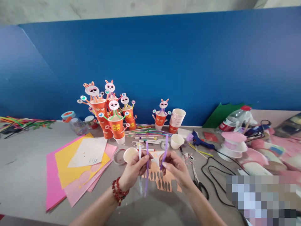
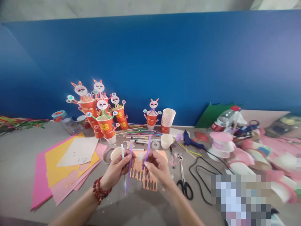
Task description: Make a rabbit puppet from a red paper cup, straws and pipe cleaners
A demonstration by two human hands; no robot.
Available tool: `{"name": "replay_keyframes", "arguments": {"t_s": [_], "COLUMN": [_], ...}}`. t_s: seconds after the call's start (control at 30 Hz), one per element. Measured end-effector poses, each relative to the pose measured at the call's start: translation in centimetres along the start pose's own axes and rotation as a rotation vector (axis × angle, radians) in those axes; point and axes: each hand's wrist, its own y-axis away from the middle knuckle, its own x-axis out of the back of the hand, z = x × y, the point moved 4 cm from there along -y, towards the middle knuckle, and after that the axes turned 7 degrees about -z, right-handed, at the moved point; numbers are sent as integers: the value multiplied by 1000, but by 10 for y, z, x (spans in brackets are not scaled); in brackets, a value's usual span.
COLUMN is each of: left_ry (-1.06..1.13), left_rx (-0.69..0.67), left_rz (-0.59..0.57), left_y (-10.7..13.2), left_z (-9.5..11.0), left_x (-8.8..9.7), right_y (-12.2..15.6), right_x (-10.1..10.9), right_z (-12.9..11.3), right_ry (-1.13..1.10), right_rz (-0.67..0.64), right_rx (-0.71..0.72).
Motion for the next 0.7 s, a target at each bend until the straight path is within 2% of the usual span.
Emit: {"name": "replay_keyframes", "arguments": {"t_s": [0.07, 0.13, 0.23, 0.33, 0.47, 0.7], "left_ry": [-6, -6, -19, -25, -2, 0], "left_rx": [29, 61, 94, 107, 137, 156], "left_rz": [-17, -37, -66, -80, -70, -96], "left_y": [2, 3, 5, 6, 6, 7], "left_z": [-6, -10, -14, -20, -30, -31], "left_x": [0, -1, -3, -3, -3, -4], "right_y": [0, 0, 4, 8, 12, 14], "right_x": [-6, -7, -8, -14, -17, -19], "right_z": [1, -3, -12, -12, -6, -5], "right_ry": [38, 166, 573, 983, 1239, 1248], "right_rz": [22, 77, 127, 77, 106, 53], "right_rx": [52, 201, 472, 636, 710, 699]}}
